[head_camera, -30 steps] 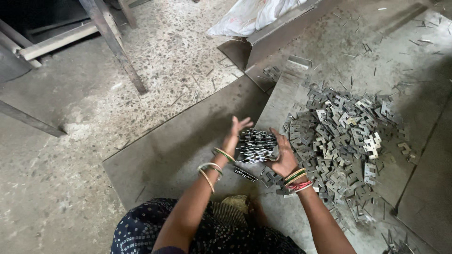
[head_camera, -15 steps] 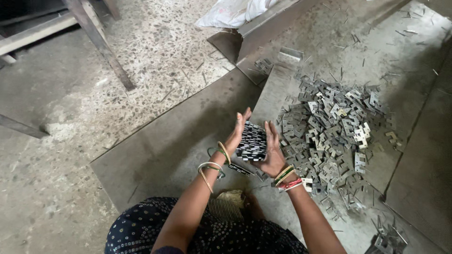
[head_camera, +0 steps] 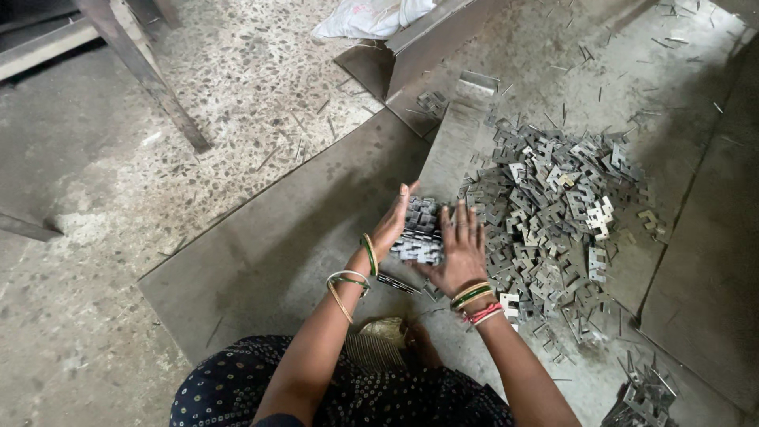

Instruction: The person sits on the floor and repeatedly picks up small metal brackets and pins, inserting the pins into the brackets and stacking the assembled units into neat piles on the floor.

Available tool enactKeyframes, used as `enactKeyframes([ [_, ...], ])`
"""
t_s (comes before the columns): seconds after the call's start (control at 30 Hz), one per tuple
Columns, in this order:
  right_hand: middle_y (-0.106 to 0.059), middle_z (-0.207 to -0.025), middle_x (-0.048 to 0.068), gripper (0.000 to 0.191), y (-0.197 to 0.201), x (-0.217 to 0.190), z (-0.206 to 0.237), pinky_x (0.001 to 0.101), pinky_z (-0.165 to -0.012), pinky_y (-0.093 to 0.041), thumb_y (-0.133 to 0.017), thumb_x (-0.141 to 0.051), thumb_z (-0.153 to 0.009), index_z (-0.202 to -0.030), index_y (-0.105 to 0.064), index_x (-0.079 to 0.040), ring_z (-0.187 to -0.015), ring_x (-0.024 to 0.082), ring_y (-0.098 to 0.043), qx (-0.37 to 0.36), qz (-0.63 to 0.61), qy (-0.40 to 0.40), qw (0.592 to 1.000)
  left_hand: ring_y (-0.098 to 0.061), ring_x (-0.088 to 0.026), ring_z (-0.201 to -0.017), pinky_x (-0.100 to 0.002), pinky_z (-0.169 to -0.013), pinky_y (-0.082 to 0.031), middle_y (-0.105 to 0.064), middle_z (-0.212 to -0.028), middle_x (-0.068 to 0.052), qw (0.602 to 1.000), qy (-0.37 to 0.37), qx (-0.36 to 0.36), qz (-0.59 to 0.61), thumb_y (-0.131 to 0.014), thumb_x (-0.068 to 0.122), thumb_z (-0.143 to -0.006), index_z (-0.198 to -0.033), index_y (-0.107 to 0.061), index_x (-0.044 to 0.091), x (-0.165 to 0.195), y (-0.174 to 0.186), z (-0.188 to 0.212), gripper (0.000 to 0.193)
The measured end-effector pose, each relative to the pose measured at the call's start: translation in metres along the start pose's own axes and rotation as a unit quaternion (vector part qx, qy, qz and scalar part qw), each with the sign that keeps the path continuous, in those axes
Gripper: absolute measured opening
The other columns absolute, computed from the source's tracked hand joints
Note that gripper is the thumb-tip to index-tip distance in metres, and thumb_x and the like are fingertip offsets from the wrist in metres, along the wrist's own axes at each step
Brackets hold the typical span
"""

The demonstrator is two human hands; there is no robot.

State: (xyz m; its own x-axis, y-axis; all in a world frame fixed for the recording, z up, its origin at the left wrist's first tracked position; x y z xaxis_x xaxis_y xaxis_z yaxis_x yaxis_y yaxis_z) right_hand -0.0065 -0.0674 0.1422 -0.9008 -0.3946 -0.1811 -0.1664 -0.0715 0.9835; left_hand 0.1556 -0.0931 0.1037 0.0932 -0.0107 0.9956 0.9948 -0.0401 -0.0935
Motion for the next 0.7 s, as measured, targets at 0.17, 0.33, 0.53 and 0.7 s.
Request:
enactKeyframes([
  [0.17, -0.016, -0.167, 0.025, 0.120, -0.008, 0.004, 0.009, 0.0585, -0.124, -0.016, -0.083, -0.054, -0.072, -0.156, -0.020, 0.004, -0.156, 0.039, -0.013, 0.122, 0.017, 0.114, 0.986, -0.016, -0.026, -0.159, -0.038, -0.127, -0.012, -0.025, -0.170, -0.013, 1.000, -0.011, 0.015, -0.001, -0.017, 0.071, -0.100, -0.160, -0.031, 0.008, -0.003, 0.001, 0.003, 0.089],
  [0.33, -0.020, -0.162, 0.032, 0.143, -0.026, 0.020, 0.003, 0.0545, -0.120, -0.031, -0.098, -0.034, -0.055, -0.158, -0.006, 0.003, -0.150, 0.041, -0.025, 0.202, -0.209, 0.058, 0.955, -0.027, -0.027, -0.155, -0.038, -0.125, -0.017, -0.035, -0.165, -0.015, 0.999, -0.018, 0.033, 0.001, -0.019, 0.068, -0.102, -0.157, -0.039, 0.007, -0.010, -0.002, 0.003, 0.085],
  [0.53, -0.049, -0.148, 0.027, 0.153, -0.047, 0.023, -0.004, 0.0410, -0.104, -0.056, -0.095, -0.014, -0.054, -0.163, 0.012, -0.002, -0.125, 0.033, -0.061, 0.060, -0.552, 0.086, 0.827, -0.041, -0.025, -0.146, -0.040, -0.124, -0.024, -0.050, -0.153, -0.016, 0.997, -0.062, 0.033, -0.010, -0.020, 0.068, -0.103, -0.158, -0.040, 0.010, -0.008, -0.007, 0.009, 0.082],
  [0.7, -0.050, -0.146, 0.024, 0.149, -0.049, 0.033, 0.004, 0.0406, -0.108, -0.056, -0.102, -0.013, -0.050, -0.161, -0.004, -0.002, -0.127, 0.031, -0.062, 0.125, -0.486, 0.036, 0.864, -0.045, -0.023, -0.142, -0.042, -0.125, -0.019, -0.062, -0.142, -0.016, 0.999, -0.050, -0.016, 0.009, -0.014, 0.072, -0.101, -0.163, -0.028, 0.015, 0.000, -0.009, 0.014, 0.085],
])
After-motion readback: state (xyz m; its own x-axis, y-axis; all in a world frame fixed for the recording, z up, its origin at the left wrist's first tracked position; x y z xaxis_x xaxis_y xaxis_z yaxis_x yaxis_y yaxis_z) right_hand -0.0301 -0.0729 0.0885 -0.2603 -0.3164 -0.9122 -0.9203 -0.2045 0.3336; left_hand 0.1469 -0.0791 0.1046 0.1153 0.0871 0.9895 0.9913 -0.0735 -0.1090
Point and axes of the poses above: each hand's wrist, its own z-axis away from the middle knuckle, its own y-axis out of the back of the hand, x = y × z, the point moved 3 cm from there along -z, towards the middle knuckle
